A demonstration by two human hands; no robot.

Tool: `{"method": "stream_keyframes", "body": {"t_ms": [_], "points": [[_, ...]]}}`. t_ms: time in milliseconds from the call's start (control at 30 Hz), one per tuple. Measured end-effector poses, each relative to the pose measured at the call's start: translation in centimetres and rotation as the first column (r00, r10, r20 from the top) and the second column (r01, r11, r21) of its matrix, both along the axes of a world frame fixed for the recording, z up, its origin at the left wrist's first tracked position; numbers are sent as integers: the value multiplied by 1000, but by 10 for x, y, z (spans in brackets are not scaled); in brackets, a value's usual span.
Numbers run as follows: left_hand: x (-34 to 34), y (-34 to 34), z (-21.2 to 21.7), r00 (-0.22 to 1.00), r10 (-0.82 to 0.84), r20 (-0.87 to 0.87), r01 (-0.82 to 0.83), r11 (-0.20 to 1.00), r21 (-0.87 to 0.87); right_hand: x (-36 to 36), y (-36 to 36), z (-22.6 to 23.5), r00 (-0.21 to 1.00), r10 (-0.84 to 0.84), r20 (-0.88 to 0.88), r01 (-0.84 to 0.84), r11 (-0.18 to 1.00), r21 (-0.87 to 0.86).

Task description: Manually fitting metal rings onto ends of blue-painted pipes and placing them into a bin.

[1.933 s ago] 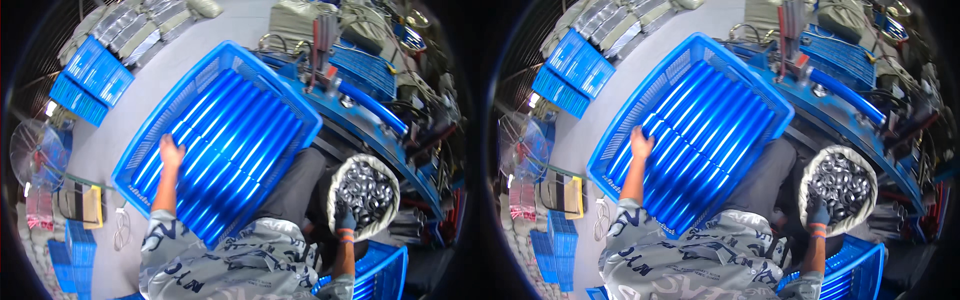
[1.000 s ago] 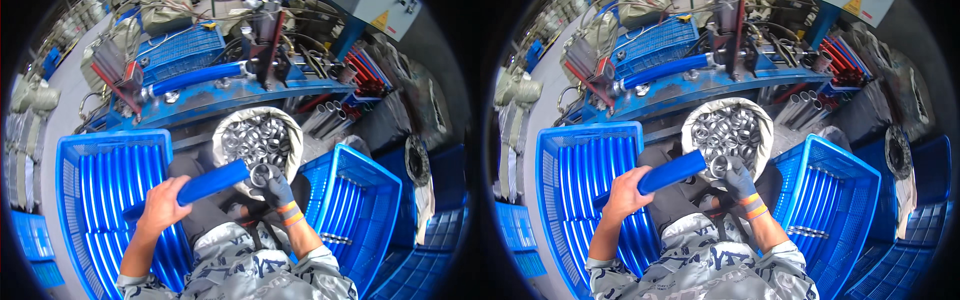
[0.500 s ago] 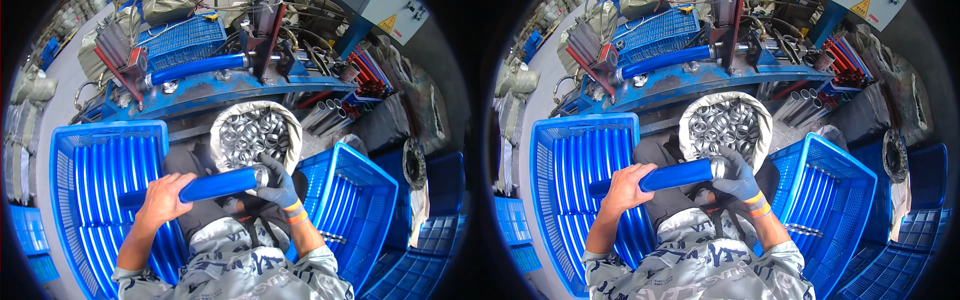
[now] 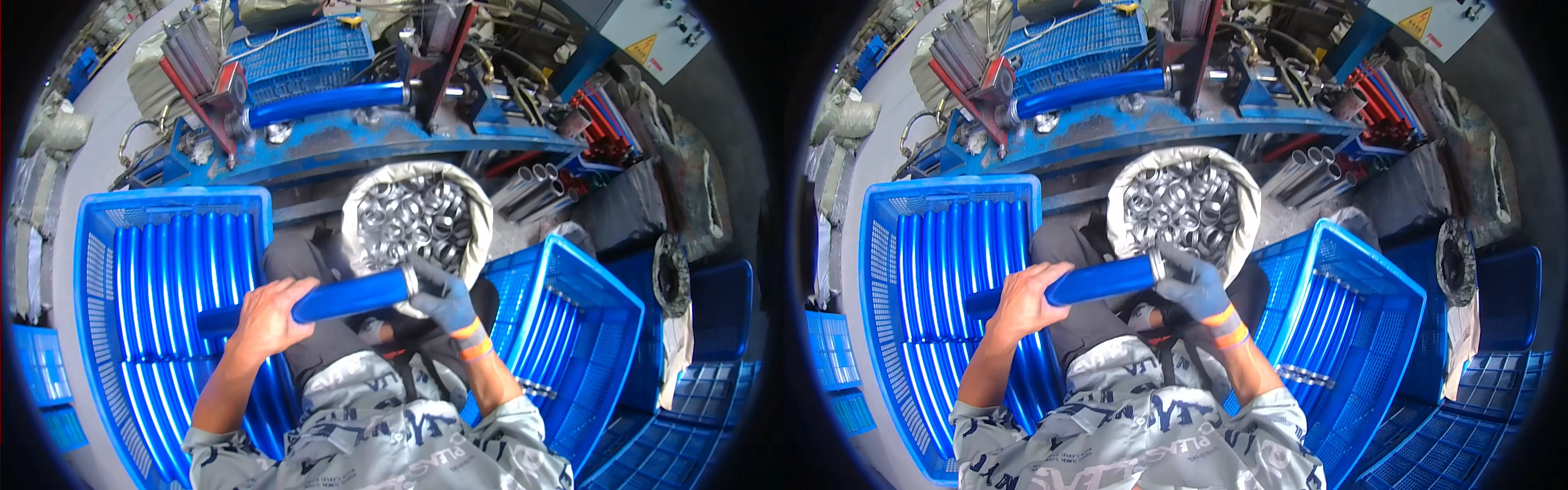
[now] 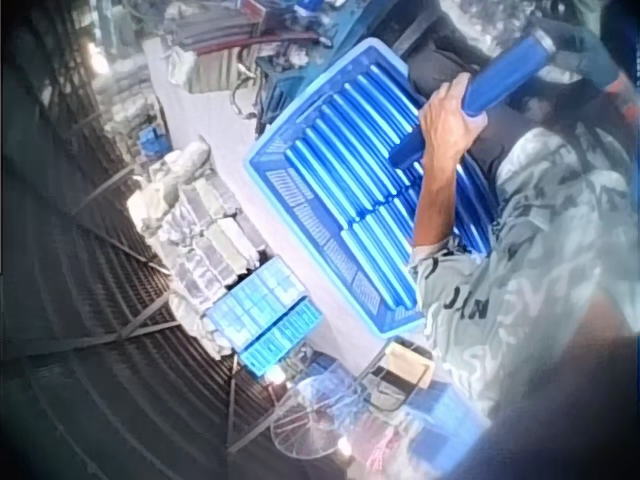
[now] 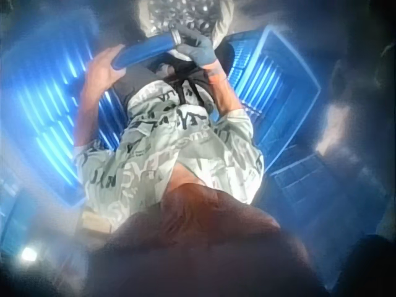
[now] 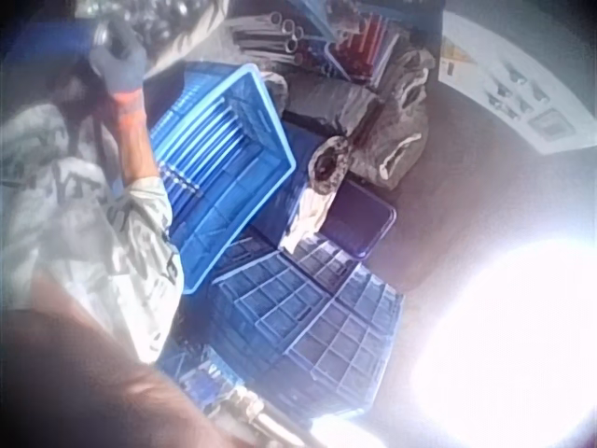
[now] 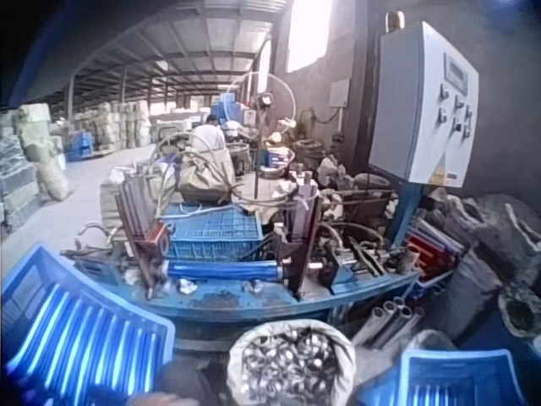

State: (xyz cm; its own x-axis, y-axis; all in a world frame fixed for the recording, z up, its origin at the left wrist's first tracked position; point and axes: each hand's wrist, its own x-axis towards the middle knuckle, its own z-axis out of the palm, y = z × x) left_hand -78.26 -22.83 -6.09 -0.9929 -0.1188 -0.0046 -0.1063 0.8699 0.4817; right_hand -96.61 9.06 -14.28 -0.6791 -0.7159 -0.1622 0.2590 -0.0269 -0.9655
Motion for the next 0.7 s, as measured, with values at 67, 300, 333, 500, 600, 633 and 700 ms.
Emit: {"method": "stream_keyframes", "body": {"t_ms": [67, 300, 333, 500, 600, 633, 700], "points": [[-5, 3, -8, 999, 29, -43, -28, 999, 17, -8, -8, -19, 999, -31, 36, 34, 996, -88], [36, -37, -6, 839, 542, -54, -359, 625, 693, -86, -59, -168, 906, 109, -409, -5, 969, 246], [42, -44, -6, 797, 595, -101, -306, 543, 782, -84, -72, -186, 680, 278, -679, 1, 925, 380], [37, -22, -7, 638, 725, -261, -10, 347, 938, -54, -145, -209, 575, 538, -616, 60, 723, 688], [21, -14, -26, 521, 827, -212, 202, 122, 972, -67, -154, -223, 506, 621, -599, 150, 620, 770], [12, -12, -37, 528, 834, -162, 188, 71, 980, -77, -145, -235, 511, 635, -579, 156, 593, 790], [28, -16, -45, 475, 876, -89, 90, 52, 995, -64, -153, -224, 534, 591, -604, 87, 672, 735]]}}
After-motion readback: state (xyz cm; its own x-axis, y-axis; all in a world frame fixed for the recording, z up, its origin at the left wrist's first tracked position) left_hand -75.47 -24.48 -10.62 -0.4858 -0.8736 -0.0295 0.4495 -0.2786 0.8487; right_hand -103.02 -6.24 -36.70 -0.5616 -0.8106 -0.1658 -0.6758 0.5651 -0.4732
